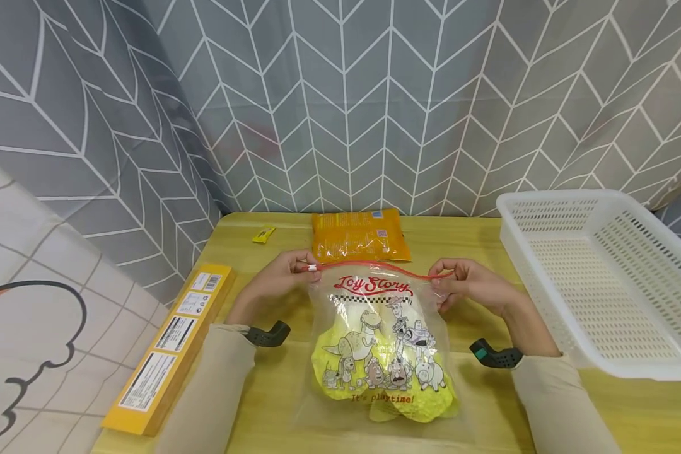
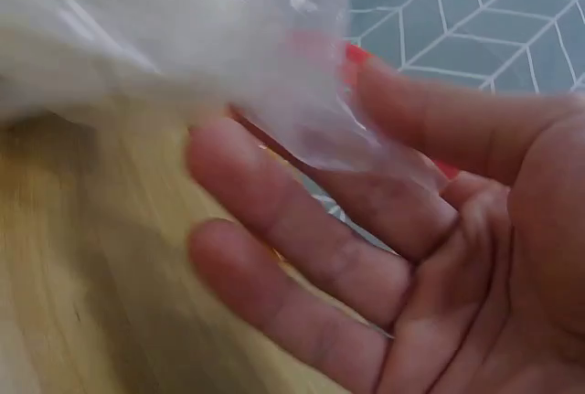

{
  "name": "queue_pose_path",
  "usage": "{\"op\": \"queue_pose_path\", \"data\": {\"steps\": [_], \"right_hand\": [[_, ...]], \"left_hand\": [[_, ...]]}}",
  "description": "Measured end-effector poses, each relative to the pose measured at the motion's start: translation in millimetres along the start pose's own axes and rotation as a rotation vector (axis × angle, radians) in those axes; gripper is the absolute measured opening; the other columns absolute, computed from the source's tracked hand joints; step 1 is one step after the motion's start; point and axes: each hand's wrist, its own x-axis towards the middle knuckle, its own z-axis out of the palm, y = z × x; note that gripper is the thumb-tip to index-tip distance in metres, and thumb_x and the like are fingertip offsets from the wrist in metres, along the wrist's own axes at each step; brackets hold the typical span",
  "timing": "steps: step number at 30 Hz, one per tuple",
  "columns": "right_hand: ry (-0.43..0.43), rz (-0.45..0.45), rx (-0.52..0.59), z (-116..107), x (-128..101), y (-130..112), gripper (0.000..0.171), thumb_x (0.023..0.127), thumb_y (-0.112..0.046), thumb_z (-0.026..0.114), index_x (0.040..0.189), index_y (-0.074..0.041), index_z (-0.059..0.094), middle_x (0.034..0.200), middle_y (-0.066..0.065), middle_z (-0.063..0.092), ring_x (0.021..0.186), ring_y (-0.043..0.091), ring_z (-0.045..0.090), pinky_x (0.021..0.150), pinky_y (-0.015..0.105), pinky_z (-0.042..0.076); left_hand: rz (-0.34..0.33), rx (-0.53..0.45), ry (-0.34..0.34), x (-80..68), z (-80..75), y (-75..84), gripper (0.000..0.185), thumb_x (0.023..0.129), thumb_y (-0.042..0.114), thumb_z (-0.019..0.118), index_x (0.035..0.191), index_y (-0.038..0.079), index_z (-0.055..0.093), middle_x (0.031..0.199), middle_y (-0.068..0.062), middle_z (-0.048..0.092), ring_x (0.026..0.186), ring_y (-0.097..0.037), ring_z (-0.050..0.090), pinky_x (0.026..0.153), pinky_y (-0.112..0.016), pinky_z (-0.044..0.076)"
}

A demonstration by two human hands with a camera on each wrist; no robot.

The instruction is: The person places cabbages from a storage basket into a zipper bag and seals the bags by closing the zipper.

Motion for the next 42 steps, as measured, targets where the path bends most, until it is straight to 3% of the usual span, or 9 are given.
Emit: {"op": "queue_pose_path", "data": {"steps": [3, 5, 11, 15, 23, 31, 34, 37, 42], "right_hand": [[-0.072, 0.02, 0.013, -1.9, 0.6, 4.5, 0.009, 0.103, -0.012, 0.057, 0.11, -0.006, 0.058, 0.085, -0.002, 0.074, 0.071, 0.024, 0.076, 0.072, 0.041, 0.063], [-0.041, 0.028, -0.015, -2.3, 1.3, 6.0, 0.014, 0.104, -0.015, 0.056, 0.111, -0.003, 0.058, 0.087, -0.003, 0.072, 0.072, 0.021, 0.074, 0.071, 0.039, 0.063], [0.209, 0.039, -0.075, 0.8, 6.1, 10.1, 0.029, 0.104, -0.016, 0.056, 0.112, 0.011, 0.059, 0.08, -0.008, 0.071, 0.067, 0.008, 0.064, 0.065, 0.025, 0.057], [0.298, 0.058, -0.038, 5.2, 10.6, 14.9, 0.033, 0.104, -0.016, 0.058, 0.114, 0.015, 0.058, 0.074, -0.011, 0.071, 0.063, 0.004, 0.063, 0.06, 0.021, 0.054], [0.357, 0.087, 0.002, 10.1, 15.0, 21.2, 0.034, 0.102, -0.02, 0.061, 0.116, 0.01, 0.062, 0.073, -0.012, 0.07, 0.061, 0.004, 0.06, 0.057, 0.022, 0.053], [0.314, 0.113, -0.025, 6.8, 12.0, 19.8, 0.044, 0.106, -0.025, 0.054, 0.126, 0.014, 0.054, 0.081, -0.006, 0.068, 0.068, 0.008, 0.063, 0.065, 0.025, 0.058], [0.287, 0.151, -0.122, 3.9, 8.0, 15.3, 0.05, 0.108, -0.032, 0.05, 0.131, 0.012, 0.052, 0.085, -0.001, 0.068, 0.072, 0.012, 0.066, 0.07, 0.027, 0.06], [0.293, 0.179, -0.251, 2.6, 3.1, 7.1, 0.054, 0.108, -0.038, 0.047, 0.133, 0.009, 0.052, 0.092, 0.009, 0.069, 0.079, 0.017, 0.068, 0.074, 0.03, 0.06], [0.452, 0.107, -0.542, 10.9, -7.7, -9.4, 0.061, 0.107, -0.046, 0.046, 0.142, 0.003, 0.051, 0.131, 0.027, 0.063, 0.114, 0.041, 0.064, 0.096, 0.053, 0.054]], "left_hand": [[-0.056, -0.009, -0.103, -2.2, -1.9, -7.0, 0.009, 0.1, 0.008, 0.063, 0.105, 0.001, 0.06, 0.081, 0.004, 0.073, 0.072, -0.012, 0.064, 0.067, -0.023, 0.052], [-0.068, 0.001, -0.128, -1.8, -2.0, -11.3, 0.01, 0.1, 0.011, 0.064, 0.103, 0.002, 0.06, 0.077, 0.004, 0.07, 0.07, -0.012, 0.061, 0.066, -0.023, 0.05], [-0.071, 0.033, -0.058, 1.7, -1.0, -18.5, 0.017, 0.102, 0.019, 0.063, 0.098, 0.002, 0.062, 0.076, 0.003, 0.064, 0.071, -0.014, 0.055, 0.066, -0.024, 0.047], [-0.093, 0.042, -0.041, 2.7, -0.5, -20.7, 0.018, 0.103, 0.02, 0.061, 0.096, 0.003, 0.06, 0.074, 0.004, 0.061, 0.071, -0.015, 0.054, 0.065, -0.024, 0.046], [-0.13, 0.036, -0.035, 2.2, 0.7, -20.1, 0.019, 0.104, 0.02, 0.059, 0.102, 0.001, 0.061, 0.078, 0.003, 0.063, 0.068, -0.016, 0.051, 0.062, -0.024, 0.042], [-0.137, 0.043, -0.01, 2.7, 2.7, -19.1, 0.023, 0.106, 0.023, 0.056, 0.107, 0.0, 0.06, 0.085, -0.003, 0.067, 0.071, -0.017, 0.06, 0.067, -0.028, 0.054], [-0.137, 0.165, 0.049, 0.5, 2.7, -13.4, 0.029, 0.106, 0.03, 0.053, 0.117, 0.004, 0.06, 0.091, -0.008, 0.069, 0.068, -0.018, 0.065, 0.068, -0.031, 0.056], [-0.121, 0.395, 0.184, -4.5, 0.9, 0.1, 0.034, 0.106, 0.038, 0.052, 0.124, 0.011, 0.061, 0.096, -0.011, 0.069, 0.07, -0.021, 0.066, 0.067, -0.033, 0.054], [-0.062, 0.684, 0.401, -16.9, 0.3, 25.4, 0.049, 0.104, 0.05, 0.049, 0.136, 0.014, 0.059, 0.126, -0.012, 0.069, 0.11, -0.034, 0.066, 0.095, -0.053, 0.049]]}}
